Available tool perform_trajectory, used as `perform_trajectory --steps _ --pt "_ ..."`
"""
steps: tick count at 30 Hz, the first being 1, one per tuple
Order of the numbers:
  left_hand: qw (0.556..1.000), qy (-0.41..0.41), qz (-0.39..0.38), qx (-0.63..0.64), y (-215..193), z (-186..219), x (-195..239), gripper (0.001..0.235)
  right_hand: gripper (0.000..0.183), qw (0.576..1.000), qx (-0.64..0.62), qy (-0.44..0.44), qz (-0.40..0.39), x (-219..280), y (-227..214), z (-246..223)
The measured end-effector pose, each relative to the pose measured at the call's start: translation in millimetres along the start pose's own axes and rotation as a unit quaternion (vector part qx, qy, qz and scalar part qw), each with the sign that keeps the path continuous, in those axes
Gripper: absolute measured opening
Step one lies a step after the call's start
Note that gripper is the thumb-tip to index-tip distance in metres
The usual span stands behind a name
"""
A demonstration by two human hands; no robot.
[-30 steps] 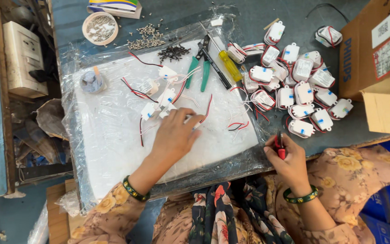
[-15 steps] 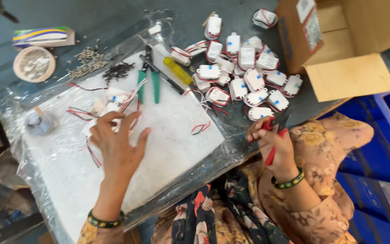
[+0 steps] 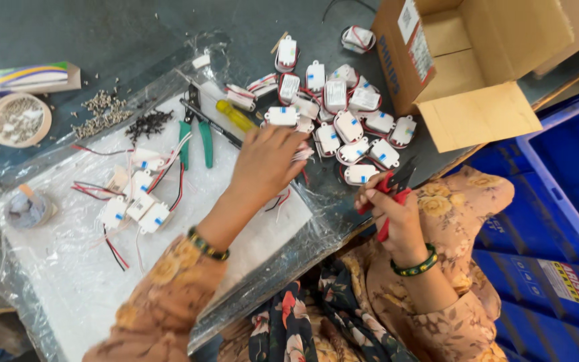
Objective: The person uses red-handled wire cutters to trim the ends of red, black, and white wires attached to small white plastic electronic modules. The person repeatedly picks up modules, cuts the wires, and places them back on the work surface.
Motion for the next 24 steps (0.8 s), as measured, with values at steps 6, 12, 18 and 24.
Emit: perform_trajectory --steps 6,12,18,24 --pt "0.813 -0.257 -0.059 0.519 5 -30 60 0.048 0.009 0.994 0.107 0.014 -0.026 -2 13 9" --pt "0.671 -0.298 -0.060 0.677 34 -21 99 0.045 0.014 0.961 0.265 0.050 -0.069 -17 50 32" --pt "0.650 -0.287 -0.029 0.703 38 -23 105 0.037 0.023 0.905 0.396 -0.012 -0.156 -39 105 47" --pt "0.630 -0.312 -0.001 0.711 45 -31 110 0.033 0.022 0.894 0.422 -0.047 -0.141 -47 116 56"
Point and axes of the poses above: each hand's wrist, its own x-axis away from the middle knuckle, its own y-axis out of the palm, z = x × y, the point moved 4 cm from there along -x, towards the middle knuckle, and after that the axes turned 15 degrees about -x, right-handed, at the moved point
